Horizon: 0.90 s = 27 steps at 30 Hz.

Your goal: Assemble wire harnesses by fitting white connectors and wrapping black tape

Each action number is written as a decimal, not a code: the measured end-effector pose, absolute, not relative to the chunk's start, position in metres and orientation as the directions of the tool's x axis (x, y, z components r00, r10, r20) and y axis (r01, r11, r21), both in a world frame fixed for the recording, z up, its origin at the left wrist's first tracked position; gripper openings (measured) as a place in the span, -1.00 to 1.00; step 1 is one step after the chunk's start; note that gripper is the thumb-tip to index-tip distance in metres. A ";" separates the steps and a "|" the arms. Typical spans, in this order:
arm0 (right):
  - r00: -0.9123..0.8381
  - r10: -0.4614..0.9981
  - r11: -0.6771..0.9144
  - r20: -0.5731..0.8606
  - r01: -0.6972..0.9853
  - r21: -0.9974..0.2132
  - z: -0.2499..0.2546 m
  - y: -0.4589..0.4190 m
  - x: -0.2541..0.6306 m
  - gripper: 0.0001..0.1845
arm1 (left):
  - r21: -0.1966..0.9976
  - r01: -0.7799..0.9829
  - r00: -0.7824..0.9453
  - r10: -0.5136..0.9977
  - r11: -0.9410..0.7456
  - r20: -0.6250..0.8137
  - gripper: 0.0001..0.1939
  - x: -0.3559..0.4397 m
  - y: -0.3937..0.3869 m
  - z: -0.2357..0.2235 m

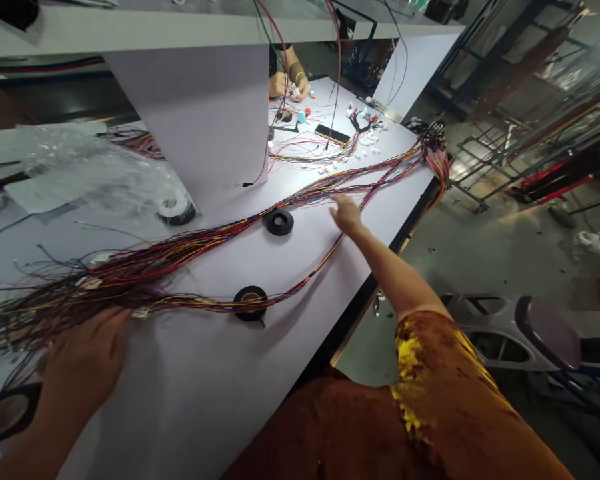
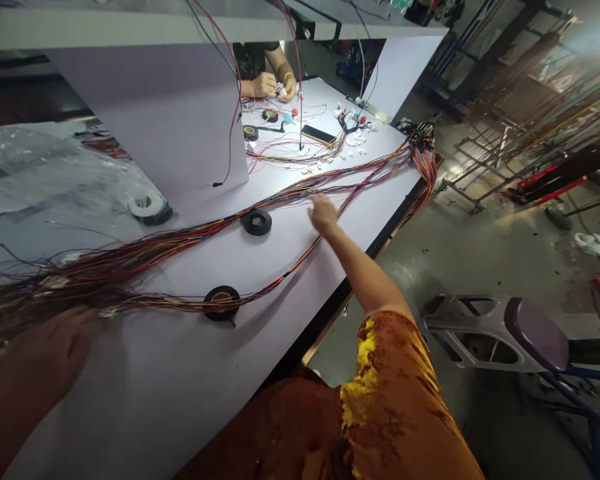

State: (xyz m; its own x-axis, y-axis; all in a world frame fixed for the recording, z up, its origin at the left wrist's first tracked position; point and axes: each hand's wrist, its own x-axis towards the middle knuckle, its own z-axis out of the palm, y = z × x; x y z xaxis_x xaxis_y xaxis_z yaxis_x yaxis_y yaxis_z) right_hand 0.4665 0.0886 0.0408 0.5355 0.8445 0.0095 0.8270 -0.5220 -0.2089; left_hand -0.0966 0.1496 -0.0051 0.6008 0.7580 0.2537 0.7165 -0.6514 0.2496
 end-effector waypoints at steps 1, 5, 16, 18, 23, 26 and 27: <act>0.629 0.777 -0.628 0.004 0.777 -0.045 0.043 0.095 0.495 -0.58 | 0.273 0.685 0.609 0.736 -0.676 0.295 -0.21 -0.091 0.145 -0.003; 0.670 0.742 -0.665 -0.024 0.740 0.101 0.048 0.117 0.570 -0.52 | 0.367 0.571 0.642 0.678 -0.734 0.357 -0.38 -0.057 0.130 0.010; 0.487 0.825 -0.414 -0.288 0.866 0.279 0.059 0.144 0.612 -0.85 | 0.387 0.525 0.790 0.603 -0.758 0.109 -0.52 0.014 0.121 -0.006; 0.370 0.880 -0.305 -0.298 0.921 0.241 0.065 0.149 0.583 -0.83 | 0.348 0.556 0.788 0.611 -0.755 0.068 -0.51 0.012 0.124 -0.016; -0.038 0.970 0.052 -0.241 0.997 0.054 0.089 0.145 0.452 -0.75 | 0.272 0.693 0.690 0.724 -0.667 0.019 -0.42 0.006 0.139 -0.016; -0.220 0.943 0.199 -0.249 0.974 -0.105 0.098 0.127 0.368 -0.70 | 0.262 0.778 0.591 0.807 -0.571 0.002 -0.33 -0.004 0.149 -0.010; -0.259 0.927 0.227 -0.272 0.963 -0.145 0.097 0.119 0.344 -0.71 | 0.274 0.798 0.557 0.831 -0.536 0.003 -0.31 -0.010 0.152 -0.009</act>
